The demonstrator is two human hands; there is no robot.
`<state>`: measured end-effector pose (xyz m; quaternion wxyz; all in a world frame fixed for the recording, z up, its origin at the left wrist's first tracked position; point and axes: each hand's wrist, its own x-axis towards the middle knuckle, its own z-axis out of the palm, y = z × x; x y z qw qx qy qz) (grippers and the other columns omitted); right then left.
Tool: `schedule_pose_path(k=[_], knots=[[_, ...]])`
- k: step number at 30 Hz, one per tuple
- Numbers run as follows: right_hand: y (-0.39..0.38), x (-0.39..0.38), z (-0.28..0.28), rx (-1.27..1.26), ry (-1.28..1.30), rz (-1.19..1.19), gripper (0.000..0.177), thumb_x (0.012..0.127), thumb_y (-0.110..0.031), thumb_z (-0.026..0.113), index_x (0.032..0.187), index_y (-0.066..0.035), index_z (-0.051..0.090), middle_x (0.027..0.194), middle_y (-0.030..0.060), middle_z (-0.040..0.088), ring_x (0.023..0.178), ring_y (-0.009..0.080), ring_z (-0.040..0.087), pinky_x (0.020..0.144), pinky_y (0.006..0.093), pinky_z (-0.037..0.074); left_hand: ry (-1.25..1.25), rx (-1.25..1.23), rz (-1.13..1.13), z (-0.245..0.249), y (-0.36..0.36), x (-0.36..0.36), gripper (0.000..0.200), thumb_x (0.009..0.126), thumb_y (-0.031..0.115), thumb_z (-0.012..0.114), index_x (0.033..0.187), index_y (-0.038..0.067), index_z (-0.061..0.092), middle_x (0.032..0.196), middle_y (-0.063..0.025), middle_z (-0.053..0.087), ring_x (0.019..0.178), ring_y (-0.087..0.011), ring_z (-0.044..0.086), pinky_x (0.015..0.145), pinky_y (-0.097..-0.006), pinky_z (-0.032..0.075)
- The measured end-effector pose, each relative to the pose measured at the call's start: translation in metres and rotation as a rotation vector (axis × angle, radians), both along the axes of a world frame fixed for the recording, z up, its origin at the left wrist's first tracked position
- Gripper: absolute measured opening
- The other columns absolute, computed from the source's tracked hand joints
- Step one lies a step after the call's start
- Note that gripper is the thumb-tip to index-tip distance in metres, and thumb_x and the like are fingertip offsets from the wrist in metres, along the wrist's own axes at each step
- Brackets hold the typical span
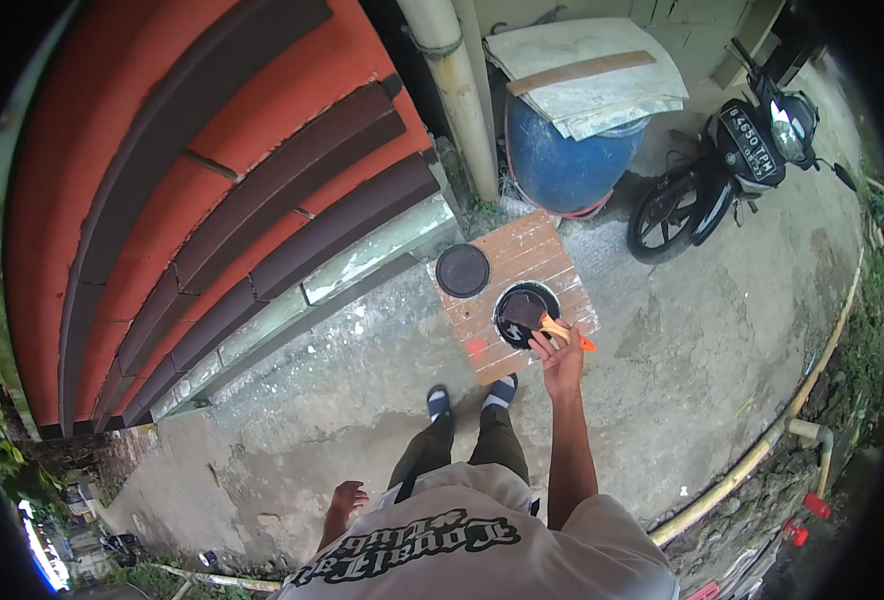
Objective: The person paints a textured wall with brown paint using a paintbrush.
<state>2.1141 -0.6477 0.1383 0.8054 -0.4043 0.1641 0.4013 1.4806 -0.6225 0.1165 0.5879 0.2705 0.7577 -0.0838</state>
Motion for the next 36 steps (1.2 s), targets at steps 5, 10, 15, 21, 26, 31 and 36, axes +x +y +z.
schedule_pose_path(k=[5, 10, 15, 21, 26, 31, 36], knots=[[0.039, -0.030, 0.065, 0.228, -0.011, 0.183, 0.028, 0.104, -0.040, 0.057, 0.114, -0.014, 0.057, 0.114, 0.0095, 0.068, 0.094, 0.0234, 0.072, 0.079, 0.0403, 0.062, -0.031, 0.129, 0.021, 0.000, 0.011, -0.013, 0.033, 0.100, 0.035, 0.050, 0.121, 0.012, 0.064, 0.090, -0.0083, 0.070, 0.077, -0.0212, 0.070, 0.066, -0.0372, 0.051], [0.098, -0.104, 0.130, 0.392, -0.060, 0.391, 0.023, 0.102, -0.024, 0.059, 0.121, -0.011, 0.059, 0.116, 0.0063, 0.069, 0.094, 0.0173, 0.070, 0.077, 0.0365, 0.064, -0.117, 0.250, 0.160, -0.011, 0.001, -0.048, 0.032, 0.102, 0.033, 0.049, 0.119, 0.010, 0.064, 0.087, -0.0076, 0.070, 0.075, -0.0196, 0.069, 0.063, -0.0339, 0.051], [0.156, -0.226, 0.176, 0.529, -0.069, 0.644, 0.029, 0.102, -0.022, 0.058, 0.127, -0.006, 0.060, 0.121, 0.0074, 0.068, 0.097, 0.0171, 0.070, 0.078, 0.0354, 0.065, -0.160, 0.276, 0.411, -0.039, -0.058, -0.113, 0.031, 0.103, 0.033, 0.047, 0.116, 0.010, 0.064, 0.085, -0.0072, 0.070, 0.075, -0.0200, 0.070, 0.065, -0.0365, 0.051], [0.198, -0.405, 0.216, 0.613, -0.064, 0.976, 0.034, 0.105, -0.029, 0.052, 0.127, -0.004, 0.057, 0.120, 0.0128, 0.067, 0.096, 0.0346, 0.074, 0.074, 0.0393, 0.066, -0.159, 0.320, 0.451, -0.073, -0.164, -0.181, 0.032, 0.100, 0.025, 0.048, 0.122, 0.009, 0.066, 0.096, -0.0118, 0.071, 0.083, -0.0250, 0.068, 0.072, -0.0428, 0.054], [0.223, -0.542, 0.230, 0.627, -0.035, 1.134, 0.033, 0.104, -0.028, 0.055, 0.127, -0.005, 0.057, 0.119, 0.0134, 0.067, 0.097, 0.0340, 0.074, 0.075, 0.0372, 0.066, -0.155, 0.351, 0.534, -0.106, -0.234, -0.228, 0.034, 0.100, 0.024, 0.046, 0.122, 0.009, 0.067, 0.096, -0.0115, 0.070, 0.077, -0.0234, 0.066, 0.071, -0.0403, 0.055], [0.230, -0.658, 0.252, 0.614, -0.050, 1.249, 0.031, 0.101, -0.022, 0.062, 0.129, -0.008, 0.056, 0.121, 0.0110, 0.066, 0.099, 0.0304, 0.073, 0.075, 0.0331, 0.066, -0.143, 0.242, 1.127, -0.083, -0.252, -0.245, 0.032, 0.100, 0.026, 0.046, 0.120, 0.010, 0.066, 0.092, -0.0094, 0.072, 0.077, -0.0238, 0.070, 0.070, -0.0409, 0.054], [0.239, -0.744, 0.258, 0.606, -0.101, 1.387, 0.031, 0.100, -0.017, 0.063, 0.128, -0.008, 0.055, 0.122, 0.0116, 0.065, 0.098, 0.0283, 0.073, 0.077, 0.0308, 0.065, -0.115, 0.249, 1.284, -0.075, -0.244, -0.255, 0.031, 0.099, 0.028, 0.047, 0.117, 0.012, 0.066, 0.090, -0.0079, 0.072, 0.078, -0.0217, 0.071, 0.069, -0.0401, 0.053]])
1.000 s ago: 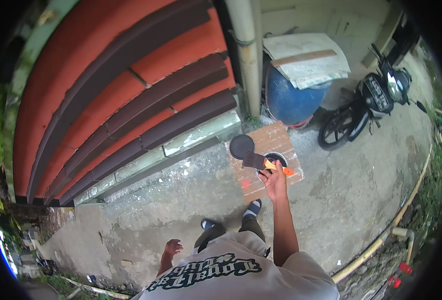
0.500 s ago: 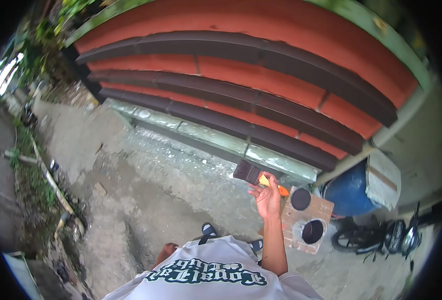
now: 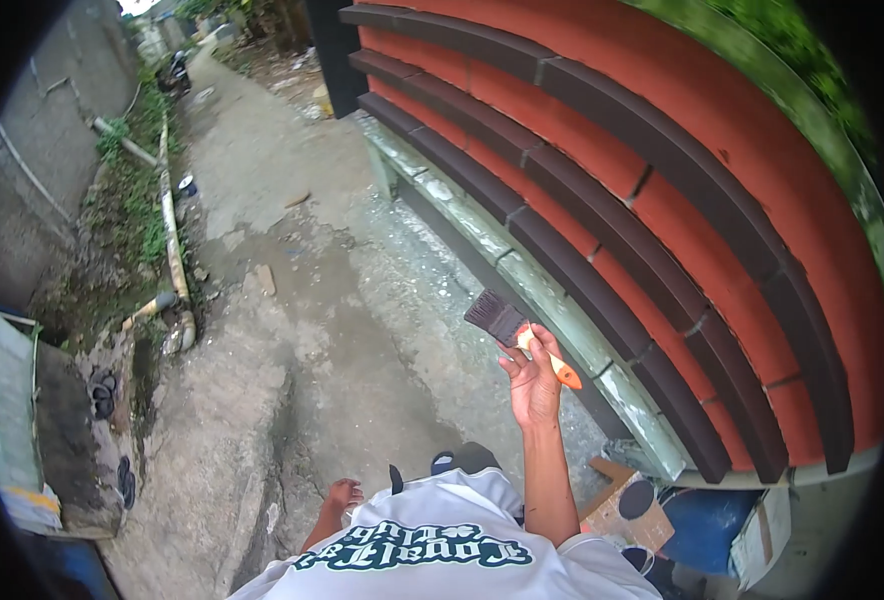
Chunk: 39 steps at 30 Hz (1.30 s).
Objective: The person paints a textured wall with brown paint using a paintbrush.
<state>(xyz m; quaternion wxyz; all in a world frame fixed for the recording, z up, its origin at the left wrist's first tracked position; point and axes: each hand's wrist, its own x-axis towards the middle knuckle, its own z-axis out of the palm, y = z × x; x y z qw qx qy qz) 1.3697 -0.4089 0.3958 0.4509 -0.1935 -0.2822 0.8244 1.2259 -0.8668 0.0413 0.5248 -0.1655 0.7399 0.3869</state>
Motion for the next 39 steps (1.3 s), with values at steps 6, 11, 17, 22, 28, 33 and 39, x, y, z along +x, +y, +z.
schedule_pose_path(k=[6, 11, 17, 22, 28, 33, 39], knots=[[0.029, -0.108, -0.004, 0.029, -0.036, 0.055, 0.026, 0.100, -0.014, 0.061, 0.124, -0.006, 0.055, 0.120, 0.0140, 0.066, 0.099, 0.0279, 0.073, 0.085, 0.0324, 0.064, 0.013, 0.046, 0.139, 0.004, 0.021, -0.032, 0.027, 0.097, 0.028, 0.051, 0.113, 0.013, 0.067, 0.088, -0.0060, 0.071, 0.077, -0.0198, 0.071, 0.069, -0.0380, 0.052], [0.075, -0.212, -0.018, 0.126, -0.064, 0.145, 0.025, 0.100, -0.015, 0.061, 0.122, -0.005, 0.055, 0.115, 0.0148, 0.067, 0.095, 0.0267, 0.073, 0.089, 0.0369, 0.063, 0.049, 0.035, 0.213, -0.001, 0.050, -0.113, 0.026, 0.097, 0.028, 0.052, 0.111, 0.013, 0.067, 0.087, -0.0062, 0.071, 0.077, -0.0203, 0.071, 0.068, -0.0387, 0.052], [0.142, -0.345, -0.007, 0.178, -0.150, 0.210, 0.027, 0.102, -0.018, 0.057, 0.124, -0.003, 0.055, 0.116, 0.0176, 0.066, 0.098, 0.0329, 0.073, 0.082, 0.0412, 0.063, 0.038, -0.002, 0.256, 0.007, 0.098, -0.236, 0.025, 0.097, 0.027, 0.052, 0.112, 0.013, 0.066, 0.085, -0.0065, 0.071, 0.074, -0.0206, 0.070, 0.066, -0.0386, 0.051], [0.179, -0.449, 0.009, 0.224, -0.142, 0.200, 0.039, 0.102, -0.019, 0.058, 0.136, 0.000, 0.052, 0.119, 0.0175, 0.067, 0.100, 0.0303, 0.073, 0.081, 0.0377, 0.063, 0.137, 0.070, 0.390, 0.019, 0.122, -0.311, 0.023, 0.100, 0.023, 0.049, 0.113, 0.013, 0.066, 0.085, -0.0069, 0.070, 0.072, -0.0195, 0.069, 0.065, -0.0355, 0.051], [0.200, -0.554, 0.006, 0.224, -0.159, 0.156, 0.044, 0.101, -0.020, 0.061, 0.138, 0.003, 0.052, 0.120, 0.0176, 0.067, 0.102, 0.0278, 0.072, 0.083, 0.0376, 0.062, 0.312, -0.045, -0.085, 0.000, 0.116, -0.367, 0.023, 0.098, 0.022, 0.051, 0.109, 0.010, 0.068, 0.085, -0.0085, 0.070, 0.076, -0.0216, 0.070, 0.067, -0.0367, 0.052], [0.210, -0.633, -0.009, 0.230, -0.190, 0.063, 0.043, 0.102, -0.021, 0.059, 0.138, 0.001, 0.052, 0.120, 0.0173, 0.068, 0.103, 0.0290, 0.072, 0.084, 0.0349, 0.062, 0.417, -0.020, -0.498, -0.041, 0.104, -0.451, 0.025, 0.095, 0.023, 0.056, 0.109, 0.008, 0.071, 0.093, -0.0129, 0.072, 0.086, -0.0257, 0.070, 0.075, -0.0383, 0.053], [0.217, -0.733, -0.012, 0.203, -0.232, -0.166, 0.038, 0.104, -0.023, 0.055, 0.138, -0.005, 0.053, 0.122, 0.0166, 0.066, 0.105, 0.0288, 0.071, 0.089, 0.0381, 0.059, 0.495, 0.034, -0.831, -0.064, 0.104, -0.643, 0.029, 0.091, 0.024, 0.061, 0.110, 0.006, 0.074, 0.103, -0.0181, 0.073, 0.097, -0.0307, 0.071, 0.085, -0.0403, 0.055]])
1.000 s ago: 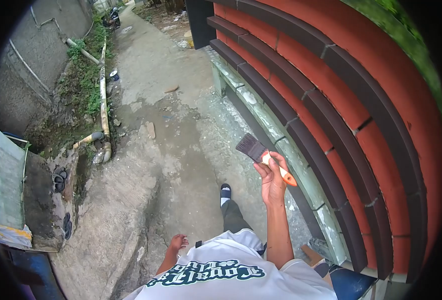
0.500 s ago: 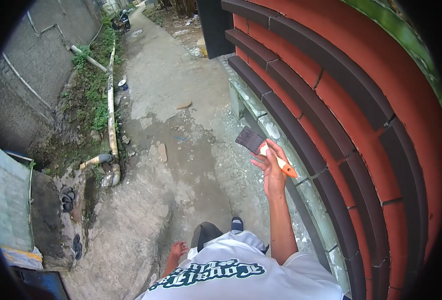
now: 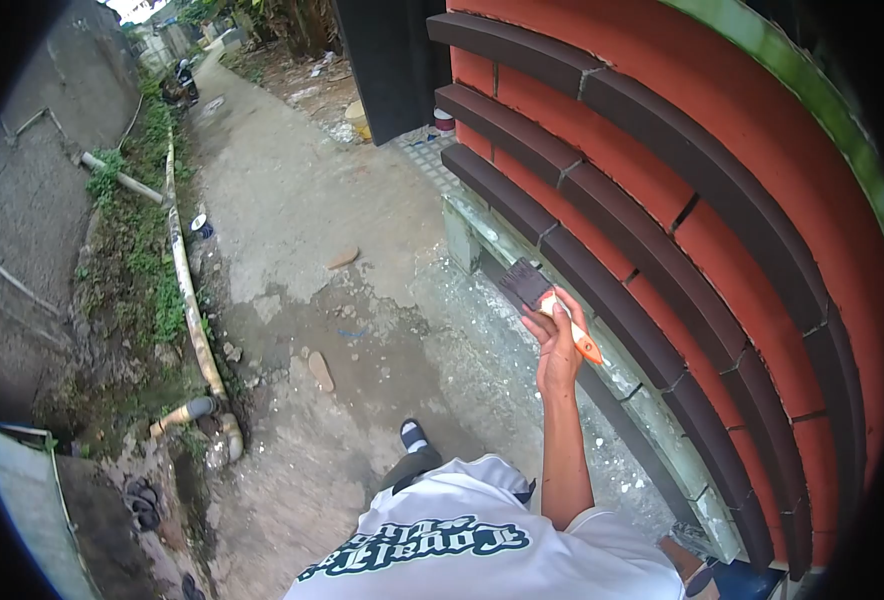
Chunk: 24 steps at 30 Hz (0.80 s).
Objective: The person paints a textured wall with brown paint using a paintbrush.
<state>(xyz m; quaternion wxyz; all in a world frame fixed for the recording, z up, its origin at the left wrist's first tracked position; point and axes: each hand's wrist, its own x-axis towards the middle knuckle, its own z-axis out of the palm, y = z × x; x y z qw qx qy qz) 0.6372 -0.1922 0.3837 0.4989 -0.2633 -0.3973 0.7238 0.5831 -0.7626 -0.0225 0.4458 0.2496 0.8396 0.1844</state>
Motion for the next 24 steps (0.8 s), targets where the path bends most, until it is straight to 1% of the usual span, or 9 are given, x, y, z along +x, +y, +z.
schedule_pose_path(k=[2, 6, 10, 14, 17, 18, 21, 22, 24], knots=[[0.002, -0.031, 0.003, 0.027, 0.004, -0.063, 0.040, 0.104, -0.024, 0.055, 0.139, -0.005, 0.052, 0.122, 0.0163, 0.066, 0.106, 0.0288, 0.071, 0.089, 0.0383, 0.059, -0.014, -0.001, -0.011, 0.000, 0.002, -0.077, 0.030, 0.090, 0.024, 0.063, 0.110, 0.005, 0.075, 0.106, -0.0199, 0.074, 0.101, -0.0323, 0.071, 0.089, -0.0410, 0.055], [0.009, -0.082, 0.006, 0.047, 0.002, -0.193, 0.042, 0.103, -0.025, 0.057, 0.140, -0.006, 0.052, 0.126, 0.0134, 0.063, 0.108, 0.0271, 0.069, 0.089, 0.0382, 0.059, -0.398, 0.064, 0.847, 0.038, 0.046, -0.211, 0.022, 0.098, 0.026, 0.052, 0.108, 0.011, 0.065, 0.079, -0.0058, 0.068, 0.063, -0.0184, 0.066, 0.053, -0.0339, 0.048], [0.028, -0.126, -0.007, 0.018, -0.012, -0.310, 0.042, 0.100, -0.022, 0.064, 0.138, -0.007, 0.054, 0.123, 0.0086, 0.063, 0.108, 0.0219, 0.067, 0.088, 0.0374, 0.060, -0.321, 0.144, 0.776, 0.071, 0.103, -0.318, 0.022, 0.099, 0.026, 0.051, 0.110, 0.012, 0.065, 0.083, -0.0052, 0.069, 0.070, -0.0175, 0.068, 0.059, -0.0323, 0.049], [0.057, -0.166, -0.021, 0.007, -0.046, -0.448, 0.042, 0.095, -0.016, 0.073, 0.133, -0.006, 0.058, 0.121, 0.0076, 0.065, 0.106, 0.0183, 0.067, 0.087, 0.0353, 0.061, -0.388, 0.172, 0.711, 0.077, 0.158, -0.360, 0.022, 0.102, 0.025, 0.050, 0.111, 0.012, 0.065, 0.087, -0.0052, 0.069, 0.075, -0.0179, 0.069, 0.064, -0.0325, 0.050], [0.090, -0.194, -0.035, 0.114, -0.156, -0.539, 0.039, 0.094, -0.015, 0.074, 0.129, -0.004, 0.060, 0.119, 0.0089, 0.066, 0.106, 0.0171, 0.066, 0.086, 0.0351, 0.062, -0.420, 0.118, 0.628, 0.061, 0.195, -0.389, 0.023, 0.103, 0.027, 0.050, 0.112, 0.012, 0.065, 0.089, -0.0058, 0.070, 0.078, -0.0194, 0.070, 0.065, -0.0342, 0.051], [0.106, -0.201, -0.045, 0.173, -0.225, -0.566, 0.043, 0.095, -0.017, 0.073, 0.133, -0.003, 0.058, 0.118, 0.0105, 0.067, 0.107, 0.0173, 0.066, 0.087, 0.0345, 0.061, -0.420, 0.094, 0.613, 0.056, 0.205, -0.400, 0.024, 0.104, 0.028, 0.050, 0.112, 0.011, 0.065, 0.090, -0.0067, 0.070, 0.079, -0.0198, 0.070, 0.065, -0.0344, 0.052], [0.149, -0.223, -0.058, 0.279, -0.409, -0.673, 0.040, 0.096, -0.018, 0.072, 0.132, -0.002, 0.062, 0.117, 0.0100, 0.068, 0.101, 0.0159, 0.067, 0.086, 0.0298, 0.055, -0.398, 0.042, 0.575, 0.055, 0.219, -0.446, 0.025, 0.104, 0.028, 0.049, 0.113, 0.011, 0.064, 0.091, -0.0076, 0.070, 0.079, -0.0213, 0.070, 0.066, -0.0362, 0.052], [0.162, -0.230, -0.061, 0.337, -0.562, -0.766, 0.040, 0.096, -0.018, 0.072, 0.131, -0.003, 0.064, 0.114, 0.0088, 0.070, 0.098, 0.0163, 0.067, 0.086, 0.0295, 0.052, -0.397, 0.015, 0.599, 0.056, 0.220, -0.463, 0.026, 0.103, 0.029, 0.048, 0.114, 0.010, 0.064, 0.091, -0.0079, 0.070, 0.079, -0.0219, 0.070, 0.066, -0.0370, 0.052], [0.184, -0.244, -0.065, 0.431, -0.704, -0.884, 0.037, 0.095, -0.016, 0.072, 0.129, -0.004, 0.065, 0.115, 0.0107, 0.069, 0.099, 0.0198, 0.068, 0.087, 0.0313, 0.052, -0.391, -0.034, 0.644, 0.057, 0.224, -0.506, 0.028, 0.103, 0.029, 0.047, 0.115, 0.010, 0.064, 0.091, -0.0084, 0.070, 0.079, -0.0231, 0.070, 0.066, -0.0386, 0.052]])
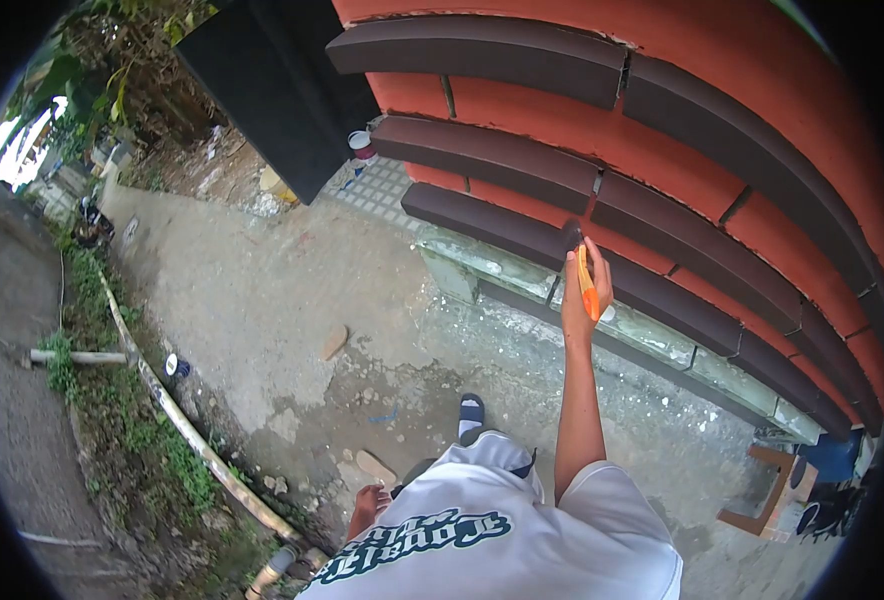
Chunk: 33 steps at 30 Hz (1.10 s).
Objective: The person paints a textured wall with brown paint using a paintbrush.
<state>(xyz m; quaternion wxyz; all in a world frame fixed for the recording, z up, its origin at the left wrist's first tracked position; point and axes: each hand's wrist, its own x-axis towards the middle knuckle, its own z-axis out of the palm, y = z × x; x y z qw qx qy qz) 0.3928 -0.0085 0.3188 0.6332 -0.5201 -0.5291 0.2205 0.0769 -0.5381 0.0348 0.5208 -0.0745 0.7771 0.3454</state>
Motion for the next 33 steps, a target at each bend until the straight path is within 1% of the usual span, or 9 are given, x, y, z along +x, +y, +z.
schedule_pose_path(k=[4, 8, 13, 17, 23, 24, 28, 30, 33], knots=[[0.040, -0.028, -0.010, 0.193, -0.266, -0.194, 0.031, 0.095, -0.010, 0.069, 0.125, -0.002, 0.066, 0.120, 0.0160, 0.068, 0.105, 0.0294, 0.068, 0.090, 0.0363, 0.054, 0.033, -0.006, -0.025, 0.003, 0.018, -0.067, 0.029, 0.100, 0.029, 0.048, 0.117, 0.011, 0.063, 0.092, -0.0094, 0.070, 0.081, -0.0249, 0.071, 0.071, -0.0420, 0.052], [0.067, -0.060, -0.023, 0.311, -0.333, -0.331, 0.029, 0.094, -0.005, 0.068, 0.123, 0.001, 0.066, 0.124, 0.0188, 0.066, 0.113, 0.0352, 0.066, 0.094, 0.0436, 0.053, 0.018, -0.031, -0.139, -0.002, 0.063, -0.122, 0.029, 0.099, 0.030, 0.050, 0.118, 0.011, 0.061, 0.093, -0.0099, 0.071, 0.081, -0.0252, 0.071, 0.073, -0.0430, 0.053], [0.091, -0.116, -0.040, 0.308, -0.326, -0.361, 0.028, 0.091, -0.005, 0.071, 0.119, -0.001, 0.068, 0.121, 0.0163, 0.070, 0.107, 0.0327, 0.068, 0.092, 0.0415, 0.053, -0.008, -0.056, -0.281, -0.012, 0.139, -0.180, 0.030, 0.098, 0.029, 0.054, 0.120, 0.010, 0.058, 0.094, -0.0116, 0.071, 0.078, -0.0261, 0.071, 0.070, -0.0441, 0.053], [0.097, -0.165, -0.033, 0.372, -0.331, -0.080, 0.030, 0.090, -0.004, 0.072, 0.120, -0.001, 0.069, 0.118, 0.0159, 0.071, 0.104, 0.0318, 0.069, 0.089, 0.0403, 0.055, 0.016, -0.003, -0.467, -0.002, 0.203, -0.228, 0.028, 0.100, 0.028, 0.052, 0.119, 0.008, 0.058, 0.090, -0.0123, 0.071, 0.074, -0.0252, 0.071, 0.062, -0.0399, 0.053], [0.102, -0.133, -0.043, 0.200, -0.163, -0.468, 0.027, 0.094, -0.007, 0.068, 0.120, 0.001, 0.068, 0.113, 0.0169, 0.071, 0.103, 0.0334, 0.068, 0.087, 0.0410, 0.054, 0.022, 0.039, -0.620, 0.000, 0.293, -0.307, 0.031, 0.101, 0.030, 0.053, 0.120, 0.007, 0.058, 0.087, -0.0108, 0.071, 0.071, -0.0222, 0.070, 0.058, -0.0365, 0.051], [0.096, -0.129, -0.039, 0.204, -0.193, -0.566, 0.028, 0.094, -0.007, 0.068, 0.121, 0.000, 0.068, 0.114, 0.0165, 0.071, 0.103, 0.0331, 0.068, 0.086, 0.0414, 0.054, 0.031, 0.065, -0.709, -0.004, 0.301, -0.322, 0.036, 0.100, 0.034, 0.054, 0.127, 0.010, 0.056, 0.100, -0.0119, 0.071, 0.089, -0.0256, 0.071, 0.076, -0.0428, 0.053], [0.098, -0.131, -0.025, 0.278, -0.370, -0.853, 0.029, 0.093, -0.007, 0.069, 0.121, -0.001, 0.068, 0.109, 0.0154, 0.071, 0.097, 0.0326, 0.066, 0.082, 0.0421, 0.053, 0.009, 0.063, -0.742, 0.001, 0.336, -0.356, 0.036, 0.100, 0.033, 0.053, 0.127, 0.010, 0.057, 0.100, -0.0123, 0.070, 0.089, -0.0257, 0.070, 0.076, -0.0426, 0.052], [0.105, -0.157, -0.029, 0.218, -0.415, -0.783, 0.031, 0.093, -0.007, 0.069, 0.124, -0.002, 0.068, 0.106, 0.0155, 0.071, 0.092, 0.0321, 0.066, 0.081, 0.0424, 0.053, -0.012, 0.064, -0.758, 0.003, 0.341, -0.372, 0.036, 0.099, 0.033, 0.053, 0.127, 0.010, 0.057, 0.100, -0.0126, 0.070, 0.089, -0.0259, 0.070, 0.076, -0.0427, 0.052], [0.113, -0.197, -0.032, 0.169, -0.429, -0.626, 0.032, 0.093, -0.008, 0.070, 0.125, -0.003, 0.068, 0.101, 0.0150, 0.071, 0.087, 0.0312, 0.066, 0.078, 0.0419, 0.052, -0.028, 0.053, -0.730, -0.002, 0.347, -0.385, 0.032, 0.100, 0.031, 0.055, 0.121, 0.007, 0.058, 0.090, -0.0107, 0.071, 0.075, -0.0227, 0.071, 0.061, -0.0362, 0.052]])
